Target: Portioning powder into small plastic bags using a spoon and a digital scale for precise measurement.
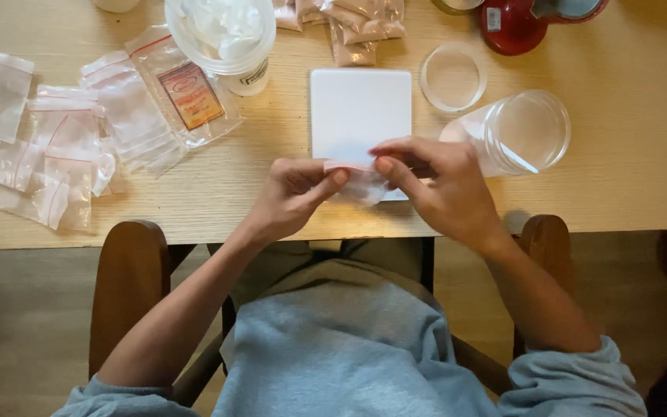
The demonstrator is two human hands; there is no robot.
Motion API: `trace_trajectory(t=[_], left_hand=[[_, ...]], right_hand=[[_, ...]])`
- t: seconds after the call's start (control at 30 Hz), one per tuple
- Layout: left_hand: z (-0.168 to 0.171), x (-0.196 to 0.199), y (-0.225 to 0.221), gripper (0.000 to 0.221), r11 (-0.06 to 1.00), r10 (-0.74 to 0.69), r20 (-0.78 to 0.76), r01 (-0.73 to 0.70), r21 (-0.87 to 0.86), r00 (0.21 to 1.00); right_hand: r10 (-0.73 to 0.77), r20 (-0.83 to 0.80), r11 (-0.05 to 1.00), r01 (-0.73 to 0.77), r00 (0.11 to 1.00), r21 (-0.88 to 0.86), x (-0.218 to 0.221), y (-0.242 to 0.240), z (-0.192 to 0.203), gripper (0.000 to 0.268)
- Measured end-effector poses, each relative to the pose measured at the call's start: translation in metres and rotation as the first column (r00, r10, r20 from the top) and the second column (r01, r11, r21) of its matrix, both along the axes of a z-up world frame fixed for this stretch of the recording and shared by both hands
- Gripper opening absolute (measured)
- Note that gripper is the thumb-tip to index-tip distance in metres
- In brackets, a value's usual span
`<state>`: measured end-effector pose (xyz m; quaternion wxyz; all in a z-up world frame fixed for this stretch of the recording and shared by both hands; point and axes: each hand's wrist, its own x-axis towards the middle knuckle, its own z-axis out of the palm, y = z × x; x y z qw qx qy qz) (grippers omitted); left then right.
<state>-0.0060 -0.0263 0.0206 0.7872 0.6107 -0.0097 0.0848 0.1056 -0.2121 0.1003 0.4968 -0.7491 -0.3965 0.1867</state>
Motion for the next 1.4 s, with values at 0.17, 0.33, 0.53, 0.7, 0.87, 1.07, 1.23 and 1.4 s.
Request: trace_trajectory(t=[0.17,0.33,0.53,0.7,0.87,1.07,1.23,1.4], left_hand=[[-0.011,-0.001,0.011,0.016,0.994,0.093,-0.024,-0.095,-0.056,0.995],[-0.002,0.002,0.011,0.008,0.972,0.221,-0.109,-0.229,-0.058,0.969],[-0.006,0.003,0.014,0.013,0.976,0.123,-0.04,-0.128,-0.177,0.992],[-0.009,0.003,0.017,0.017,0.964,0.059,-0.074,-0.077,-0.254,0.995],[0.0,0.005,0.019,0.024,0.924,-0.026,-0.048,0.006,-0.383,0.999],[-0.003,0.004,0.021,0.026,0.872,-0.143,-0.06,0.097,-0.48,0.988],[-0.007,0.005,0.02,0.031,0.866,-0.232,-0.044,0.186,-0.465,0.972],[-0.001,0.001,0.02,0.033,0.834,-0.372,-0.008,0.331,-0.441,0.928]], right_hand=[[-0.211,0.773,0.906,0.417,0.599,-0.076,-0.012,-0.056,0.022,0.042],[-0.184,0.882,0.636,0.737,0.433,-0.229,0.015,-0.115,-0.003,0.081],[-0.317,0.694,0.787,0.588,0.646,-0.187,0.022,-0.122,-0.001,0.023],[-0.291,0.665,0.786,0.568,0.688,-0.243,0.034,-0.142,-0.008,0.03],[-0.473,0.4,0.748,0.598,0.785,-0.289,0.021,-0.117,0.027,0.018],[-0.596,0.438,0.786,0.6,0.673,0.149,0.038,-0.142,0.01,0.003],[-0.725,0.388,0.688,0.565,0.569,0.456,0.05,-0.141,0.01,0.042],[-0.569,-0.193,0.609,0.567,0.799,0.555,0.008,-0.073,0.029,0.013]])
